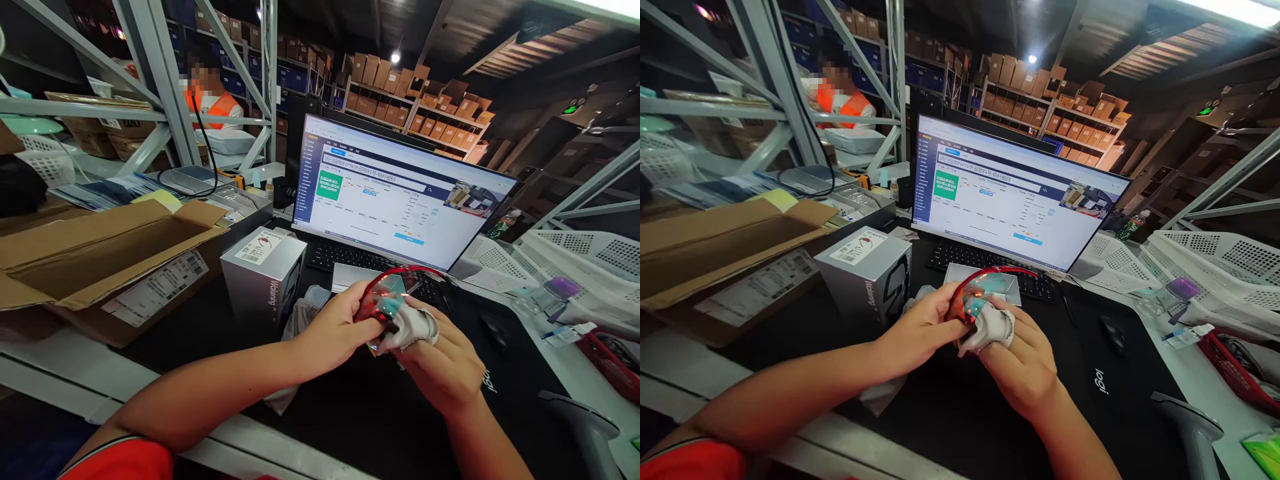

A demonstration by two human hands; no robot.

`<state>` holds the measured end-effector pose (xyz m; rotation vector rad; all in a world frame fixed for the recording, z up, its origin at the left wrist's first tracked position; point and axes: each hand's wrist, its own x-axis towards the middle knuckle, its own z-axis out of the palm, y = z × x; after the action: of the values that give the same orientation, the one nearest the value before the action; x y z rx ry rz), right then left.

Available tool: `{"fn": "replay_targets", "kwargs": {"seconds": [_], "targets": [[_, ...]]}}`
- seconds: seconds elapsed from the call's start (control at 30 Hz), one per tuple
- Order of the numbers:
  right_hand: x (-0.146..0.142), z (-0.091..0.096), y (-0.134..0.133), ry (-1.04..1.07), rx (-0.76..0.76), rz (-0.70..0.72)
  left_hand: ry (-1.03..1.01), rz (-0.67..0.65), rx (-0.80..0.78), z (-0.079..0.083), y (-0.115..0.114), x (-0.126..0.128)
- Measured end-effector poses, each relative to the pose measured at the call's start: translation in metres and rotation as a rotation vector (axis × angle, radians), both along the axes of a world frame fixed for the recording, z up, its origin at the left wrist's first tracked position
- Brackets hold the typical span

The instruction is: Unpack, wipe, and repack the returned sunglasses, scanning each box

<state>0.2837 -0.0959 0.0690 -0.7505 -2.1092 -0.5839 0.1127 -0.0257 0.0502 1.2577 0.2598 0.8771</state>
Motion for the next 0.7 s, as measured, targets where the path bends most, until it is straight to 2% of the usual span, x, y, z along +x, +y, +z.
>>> {"fn": "replay_targets", "kwargs": {"seconds": [0.13, 0.3, 0.43, 0.5, 0.57, 0.7], "targets": [[0.000, -0.006, -0.008, -0.025, 0.088, -0.058, -0.046, -0.066, -0.027, -0.003, -0.003, -0.001], [-0.007, -0.005, -0.018, -0.105, 0.119, -0.101, -0.028, -0.056, -0.024, -0.005, -0.007, -0.002], [-0.004, -0.003, -0.013, -0.057, 0.070, -0.097, -0.010, -0.010, 0.031, -0.007, -0.004, -0.001], [0.006, -0.003, -0.007, -0.026, -0.042, -0.059, 0.013, 0.003, 0.075, -0.007, -0.003, -0.003], [0.016, -0.004, 0.000, 0.137, -0.199, -0.017, 0.075, 0.064, 0.155, -0.006, -0.001, -0.005], [0.021, -0.013, 0.007, 0.826, -0.473, -0.050, 0.225, 0.299, 0.351, -0.004, 0.003, -0.011]]}}
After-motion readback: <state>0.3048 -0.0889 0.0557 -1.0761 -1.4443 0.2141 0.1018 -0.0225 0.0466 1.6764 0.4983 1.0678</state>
